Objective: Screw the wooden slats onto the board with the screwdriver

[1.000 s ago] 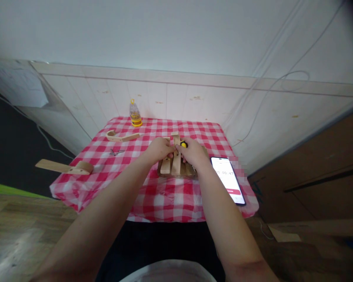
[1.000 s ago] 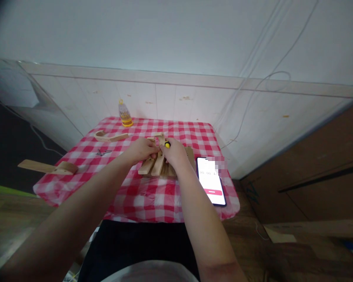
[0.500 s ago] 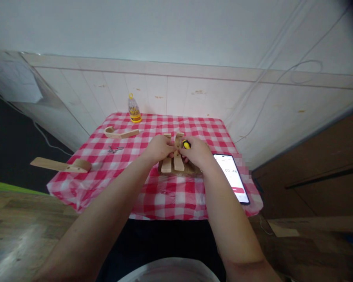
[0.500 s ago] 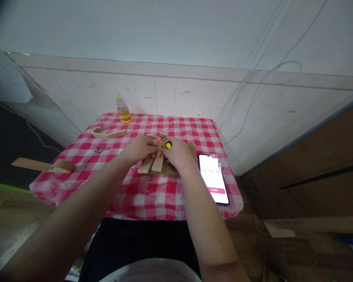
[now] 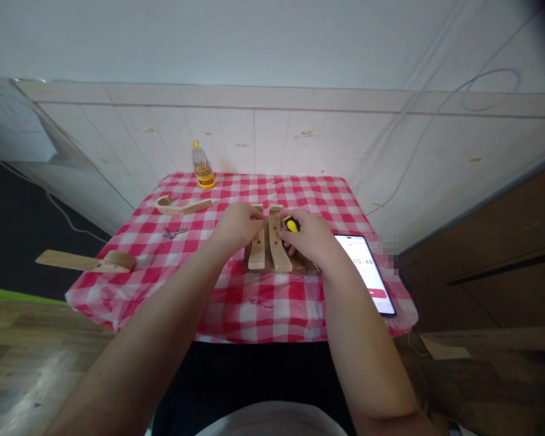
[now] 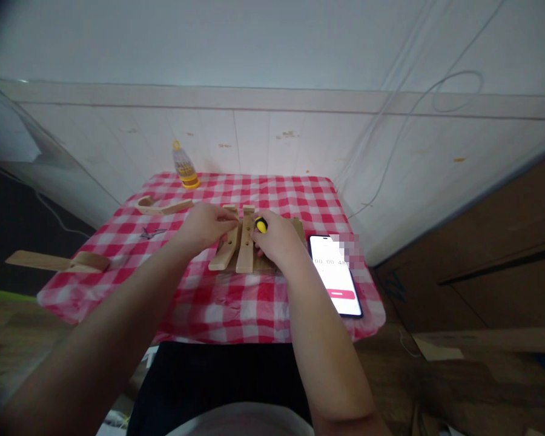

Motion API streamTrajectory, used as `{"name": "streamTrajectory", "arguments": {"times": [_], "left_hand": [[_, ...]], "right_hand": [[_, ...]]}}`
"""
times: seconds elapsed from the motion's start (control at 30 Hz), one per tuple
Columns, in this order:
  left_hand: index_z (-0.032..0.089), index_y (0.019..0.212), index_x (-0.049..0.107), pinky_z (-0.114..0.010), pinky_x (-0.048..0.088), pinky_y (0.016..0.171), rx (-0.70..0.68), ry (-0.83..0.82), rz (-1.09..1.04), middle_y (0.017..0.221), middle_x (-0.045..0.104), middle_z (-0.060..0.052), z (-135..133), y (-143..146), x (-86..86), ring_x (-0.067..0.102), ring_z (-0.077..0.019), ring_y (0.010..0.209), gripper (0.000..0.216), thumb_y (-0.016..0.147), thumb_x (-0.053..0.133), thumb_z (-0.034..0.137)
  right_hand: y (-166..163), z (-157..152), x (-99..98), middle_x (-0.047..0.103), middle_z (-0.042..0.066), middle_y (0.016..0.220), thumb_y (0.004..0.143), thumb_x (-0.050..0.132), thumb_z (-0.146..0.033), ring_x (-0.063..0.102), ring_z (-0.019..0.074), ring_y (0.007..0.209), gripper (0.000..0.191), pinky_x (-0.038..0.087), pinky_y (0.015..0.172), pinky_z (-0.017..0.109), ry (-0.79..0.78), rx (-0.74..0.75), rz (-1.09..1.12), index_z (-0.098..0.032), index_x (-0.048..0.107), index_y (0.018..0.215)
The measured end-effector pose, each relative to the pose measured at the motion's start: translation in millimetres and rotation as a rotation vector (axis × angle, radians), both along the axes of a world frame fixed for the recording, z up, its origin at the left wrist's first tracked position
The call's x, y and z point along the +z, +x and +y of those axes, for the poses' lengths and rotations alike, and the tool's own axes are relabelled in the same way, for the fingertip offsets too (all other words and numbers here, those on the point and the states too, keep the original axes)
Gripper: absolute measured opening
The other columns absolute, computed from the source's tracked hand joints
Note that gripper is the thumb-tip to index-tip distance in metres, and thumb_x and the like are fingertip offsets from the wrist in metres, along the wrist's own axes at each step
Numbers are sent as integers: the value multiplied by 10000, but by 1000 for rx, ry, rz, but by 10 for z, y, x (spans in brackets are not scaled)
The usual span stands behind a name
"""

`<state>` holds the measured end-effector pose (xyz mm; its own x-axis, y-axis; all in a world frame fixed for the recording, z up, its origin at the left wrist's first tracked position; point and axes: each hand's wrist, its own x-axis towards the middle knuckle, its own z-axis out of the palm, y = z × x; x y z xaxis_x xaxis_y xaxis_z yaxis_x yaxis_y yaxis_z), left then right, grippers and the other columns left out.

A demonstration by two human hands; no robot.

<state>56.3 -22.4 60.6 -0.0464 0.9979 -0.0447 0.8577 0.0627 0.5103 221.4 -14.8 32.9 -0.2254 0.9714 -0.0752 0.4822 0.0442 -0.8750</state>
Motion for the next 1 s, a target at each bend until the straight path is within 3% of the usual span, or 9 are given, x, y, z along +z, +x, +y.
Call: {"name": "streamTrajectory", "arguments": {"times": [0.1,0.27,0.57,0.83,1.0], "left_hand": [[202,1103,774,-239,381,584,-122,-15,23,790,729,-39,21,-38,-40,585,-137,624,392,799,529,173],[240,1071,788,-241,400,642,-266,-4,71,859,748,-25,68,-113,-135,611,-155,720,430,779,489,143],[215,1046,794,-228,362,526,-228,-65,-17,753,738,-13,61,-112,-130,562,-122,569,419,781,478,140],[173,969,801,-208,480,698,-155,-44,-177,941,778,-33,109,-104,-209,679,-154,817,385,762,487,91],[162,961,799,-235,479,686,-148,-36,-165,922,776,-50,103,-84,-205,684,-172,812,364,770,494,106]], "right_hand": [[-4,8,3,673,8,651,827,613,-142,639,169,484,372,502,476,299,-14,-32,10,-223,623,1190],[-9,2,22,679,13,664,842,593,-154,641,162,485,356,493,476,285,-8,-11,-51,-214,627,1191],[5,9,-19,686,25,678,825,607,-179,624,158,482,376,502,511,306,63,20,-52,-241,651,1194],[27,65,-115,698,40,732,827,609,-260,617,170,557,393,474,585,308,153,19,-135,-251,640,1219],[32,68,-121,704,58,773,835,595,-278,632,185,609,367,478,617,315,189,12,-185,-249,646,1197]]}}
